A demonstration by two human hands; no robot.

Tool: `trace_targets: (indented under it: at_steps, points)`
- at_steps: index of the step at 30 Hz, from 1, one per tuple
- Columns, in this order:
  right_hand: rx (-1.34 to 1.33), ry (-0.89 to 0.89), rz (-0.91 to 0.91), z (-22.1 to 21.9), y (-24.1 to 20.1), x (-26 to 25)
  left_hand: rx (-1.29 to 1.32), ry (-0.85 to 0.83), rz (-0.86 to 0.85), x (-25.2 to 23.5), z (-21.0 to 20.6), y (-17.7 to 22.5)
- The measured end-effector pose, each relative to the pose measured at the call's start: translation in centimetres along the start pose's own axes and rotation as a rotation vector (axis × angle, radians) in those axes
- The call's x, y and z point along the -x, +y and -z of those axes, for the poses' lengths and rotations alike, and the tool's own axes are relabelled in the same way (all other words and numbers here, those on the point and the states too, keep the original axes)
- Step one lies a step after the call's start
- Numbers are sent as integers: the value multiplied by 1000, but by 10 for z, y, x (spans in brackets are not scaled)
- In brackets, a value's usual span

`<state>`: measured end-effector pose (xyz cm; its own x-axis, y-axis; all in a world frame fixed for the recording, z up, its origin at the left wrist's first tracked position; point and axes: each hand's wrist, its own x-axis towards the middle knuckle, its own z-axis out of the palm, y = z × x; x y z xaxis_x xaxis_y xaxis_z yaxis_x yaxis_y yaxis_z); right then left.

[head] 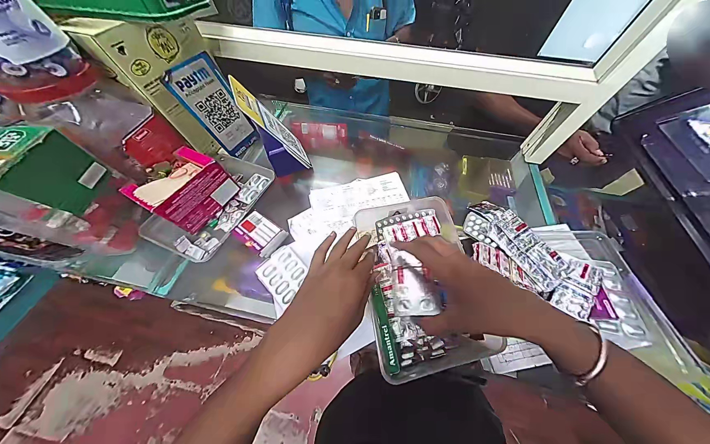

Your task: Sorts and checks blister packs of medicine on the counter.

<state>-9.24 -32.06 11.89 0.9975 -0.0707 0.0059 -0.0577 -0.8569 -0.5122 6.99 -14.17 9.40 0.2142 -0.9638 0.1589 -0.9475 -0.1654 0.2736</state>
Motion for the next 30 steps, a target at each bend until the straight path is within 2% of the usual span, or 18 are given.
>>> trace_targets:
  at_steps: [2,4,6,9,12,15,18,20,21,23,25,26,28,30]
  points:
    - [-89,109,30,18,7,1,22,104,-35,11,-7,4]
    - [-135,214,82,24,15,-17,42,105,-114,18,-19,21]
    - [-121,225,134,14,24,-43,39,56,-208,22,-37,41]
    - [77,137,297,-10,40,-71,-24,-39,-277,26,-52,57]
    - [138,48,303,-19,38,-69,-8,-39,-275,29,-53,57]
    - [143,139,297,-35,37,-67,-12,-55,-267,29,-53,58]
    - [461,230,274,-41,23,-64,-70,-35,-262,28,-56,62]
    - [503,179,214,-28,13,-55,-74,59,-250,27,-57,60]
    - [420,145,162,-17,11,-45,-41,112,-228,24,-54,57]
    - [205,264,40,8,22,-14,26,210,-161,16,-43,45]
    - [153,443,-206,31,56,28,9,255,-115,-1,-34,26]
    - [183,447,-365,40,78,50,-8,231,-109,-10,-32,16]
    - [170,316,-621,48,119,82,-13,117,-96,-30,-36,3]
    - [107,194,-722,46,134,92,-19,44,-89,-46,-44,-1]
